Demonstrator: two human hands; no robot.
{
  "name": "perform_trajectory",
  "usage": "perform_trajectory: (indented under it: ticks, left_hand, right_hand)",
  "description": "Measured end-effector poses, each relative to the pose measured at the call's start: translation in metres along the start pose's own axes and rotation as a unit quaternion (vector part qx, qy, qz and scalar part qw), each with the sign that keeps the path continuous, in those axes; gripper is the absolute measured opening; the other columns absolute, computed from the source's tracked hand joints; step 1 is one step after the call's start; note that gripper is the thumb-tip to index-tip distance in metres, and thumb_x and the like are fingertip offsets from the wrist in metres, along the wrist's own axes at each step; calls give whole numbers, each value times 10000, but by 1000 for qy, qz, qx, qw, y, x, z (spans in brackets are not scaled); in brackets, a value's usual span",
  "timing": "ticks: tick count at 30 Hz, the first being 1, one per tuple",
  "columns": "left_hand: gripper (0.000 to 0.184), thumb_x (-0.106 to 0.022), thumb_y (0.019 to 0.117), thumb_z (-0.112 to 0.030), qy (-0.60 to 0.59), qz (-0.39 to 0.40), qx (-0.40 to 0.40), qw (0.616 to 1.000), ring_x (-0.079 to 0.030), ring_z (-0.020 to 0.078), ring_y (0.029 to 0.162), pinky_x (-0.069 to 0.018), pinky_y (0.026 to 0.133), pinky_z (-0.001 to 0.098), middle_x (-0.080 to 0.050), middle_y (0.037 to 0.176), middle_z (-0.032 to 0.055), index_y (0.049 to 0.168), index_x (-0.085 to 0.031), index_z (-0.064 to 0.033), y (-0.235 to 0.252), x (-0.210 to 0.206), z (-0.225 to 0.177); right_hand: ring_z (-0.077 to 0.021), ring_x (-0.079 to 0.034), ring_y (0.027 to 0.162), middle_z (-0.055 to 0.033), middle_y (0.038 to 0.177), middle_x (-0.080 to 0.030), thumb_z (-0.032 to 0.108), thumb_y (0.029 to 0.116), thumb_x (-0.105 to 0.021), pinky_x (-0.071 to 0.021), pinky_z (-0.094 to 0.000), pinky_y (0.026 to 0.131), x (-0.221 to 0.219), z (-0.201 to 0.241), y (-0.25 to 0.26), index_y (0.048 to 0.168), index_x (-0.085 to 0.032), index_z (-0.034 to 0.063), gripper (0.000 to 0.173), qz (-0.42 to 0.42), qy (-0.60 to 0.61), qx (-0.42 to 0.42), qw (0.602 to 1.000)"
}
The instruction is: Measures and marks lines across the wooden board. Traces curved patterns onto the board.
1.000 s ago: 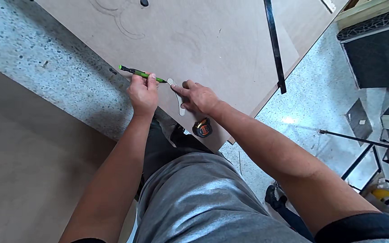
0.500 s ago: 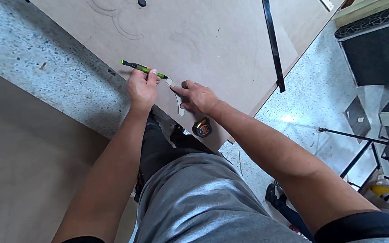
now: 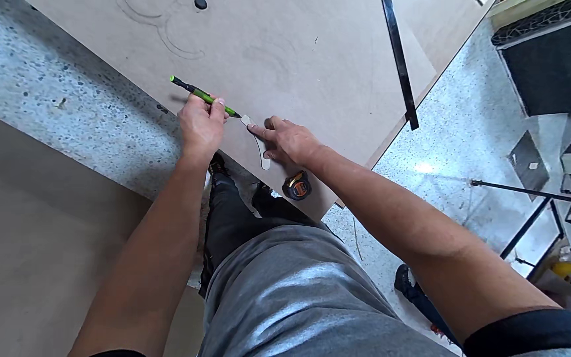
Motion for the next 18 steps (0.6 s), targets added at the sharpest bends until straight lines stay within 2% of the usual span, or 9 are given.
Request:
perform_trajectory:
  ticks: [4,6,8,10,13,15,17,18]
  left_hand:
    - [304,-547,1068,-271,-62,-5,4,998,-733,114,803,-627,804,338,-728,926,68,1220,-606,-15,-10,13,8]
    - [291,-538,1057,-244,-115,-35,-19,993,-715,145,765,-625,770,377,-712,893,82,1162,-604,18,-25,31,16]
    - [320,-512,1063,-242,-112,-40,-28,993,-714,179,782,-627,782,421,-709,916,111,1160,-600,50,-51,49,28]
    - [326,-458,1065,-209,-63,-7,-4,998,-736,222,844,-625,821,468,-740,969,140,1145,-621,61,-80,56,44]
    - [285,-407,1063,-118,-31,85,70,994,-739,262,934,-608,876,492,-746,1048,161,1129,-630,47,-119,38,66]
    - [262,-418,1037,-84,-9,124,98,987,-708,236,825,-602,765,453,-735,1008,130,1140,-644,1,-135,18,77]
    - [253,-466,1063,-146,-11,137,113,984,-615,181,655,-534,610,372,-716,919,89,1185,-665,-49,-142,-3,87]
    - [254,-507,1073,-202,-25,140,136,980,-591,172,612,-524,580,360,-700,873,88,1208,-661,-53,-145,-13,89]
  right_hand:
    - [-347,-600,1206,-129,1429,-534,421,946,-714,-567,-529,900,-2,2,0,1589,-383,395,724,-7,5,-11,1000]
    - [-373,-597,1206,-142,1436,-539,349,963,-685,-564,-555,883,-7,10,-5,1590,-393,359,691,-24,7,-24,999]
    - [-393,-589,1224,-152,1442,-548,242,1010,-606,-556,-572,890,-18,21,-12,1605,-378,296,639,-44,11,-41,998]
    - [-386,-603,1207,-150,1415,-570,169,1022,-540,-563,-562,869,-31,32,-20,1603,-384,262,608,-72,26,-63,995]
    - [-377,-609,1181,-159,1362,-591,185,1019,-538,-560,-547,863,-48,50,-29,1583,-419,225,578,-98,51,-62,992]
    - [-371,-588,1210,-148,1374,-583,169,1019,-554,-543,-550,907,-55,66,-35,1577,-426,204,574,-88,63,-42,993]
    - [-357,-581,1214,-126,1369,-582,165,990,-599,-538,-540,912,-64,78,-39,1556,-450,180,586,-91,58,-18,994]
    - [-347,-579,1215,-113,1362,-586,163,966,-634,-538,-533,908,-69,83,-40,1527,-486,170,581,-98,57,-6,994]
Point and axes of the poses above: each hand's wrist, its own y-axis towards the middle knuckle, its own x-axis out of the back of the hand, z = x × y, the point moved 4 cm from there along y, towards the middle knuckle
